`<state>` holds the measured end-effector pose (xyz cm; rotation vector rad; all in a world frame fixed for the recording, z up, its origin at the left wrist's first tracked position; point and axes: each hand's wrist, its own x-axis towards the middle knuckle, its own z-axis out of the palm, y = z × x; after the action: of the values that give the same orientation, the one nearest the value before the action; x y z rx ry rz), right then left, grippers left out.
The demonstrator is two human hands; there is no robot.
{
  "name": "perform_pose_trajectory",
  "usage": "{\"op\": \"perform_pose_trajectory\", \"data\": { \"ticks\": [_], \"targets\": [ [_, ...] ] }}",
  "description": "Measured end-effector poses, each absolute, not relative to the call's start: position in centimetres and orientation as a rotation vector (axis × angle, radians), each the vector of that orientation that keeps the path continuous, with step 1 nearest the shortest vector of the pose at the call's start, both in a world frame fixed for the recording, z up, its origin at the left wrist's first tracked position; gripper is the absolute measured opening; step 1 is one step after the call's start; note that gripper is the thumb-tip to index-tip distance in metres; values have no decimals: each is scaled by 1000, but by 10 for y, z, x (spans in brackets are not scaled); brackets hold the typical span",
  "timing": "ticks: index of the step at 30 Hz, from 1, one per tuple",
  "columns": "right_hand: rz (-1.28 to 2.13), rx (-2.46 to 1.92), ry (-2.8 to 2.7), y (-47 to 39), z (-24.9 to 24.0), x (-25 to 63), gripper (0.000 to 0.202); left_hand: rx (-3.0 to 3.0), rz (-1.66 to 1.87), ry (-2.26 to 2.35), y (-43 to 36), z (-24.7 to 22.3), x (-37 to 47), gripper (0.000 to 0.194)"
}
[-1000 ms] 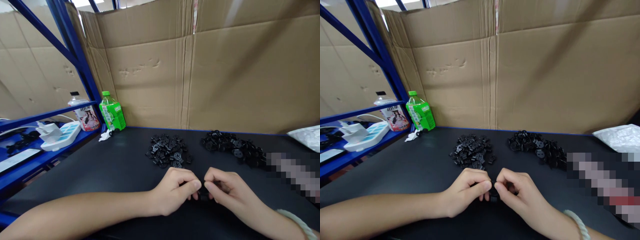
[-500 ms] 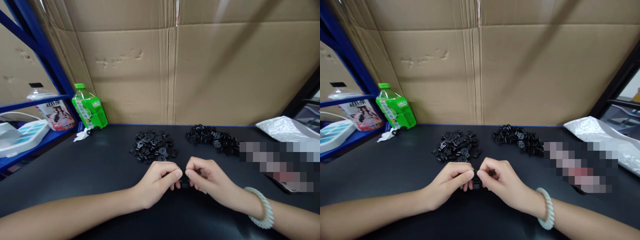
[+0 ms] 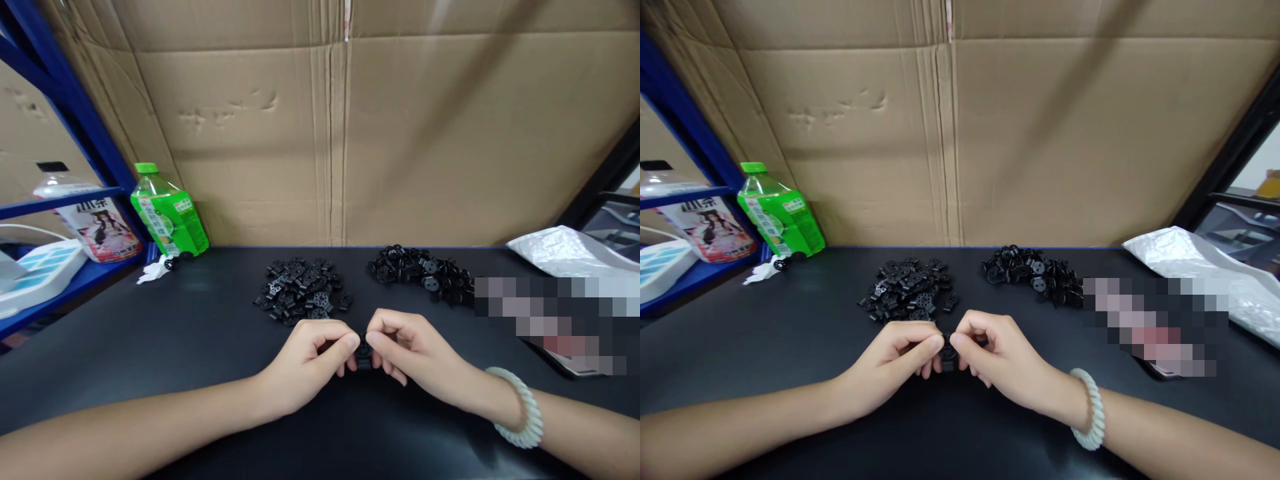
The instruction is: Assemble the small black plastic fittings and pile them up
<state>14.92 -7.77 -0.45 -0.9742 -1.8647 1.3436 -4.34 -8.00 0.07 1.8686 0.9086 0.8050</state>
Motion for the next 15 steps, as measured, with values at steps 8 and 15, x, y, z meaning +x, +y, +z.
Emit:
{"op": "perform_pose_trajectory", "data": {
  "ticks": [8,15],
  "targets": [
    [1402,-914,-1948,-79,-6,153,27,1644,1026,983,-68,17,-52,18],
    [1358,-895,-2083,-82,0,156,25,2240,774,1253,-20,58,-98,15]
  ]
}}
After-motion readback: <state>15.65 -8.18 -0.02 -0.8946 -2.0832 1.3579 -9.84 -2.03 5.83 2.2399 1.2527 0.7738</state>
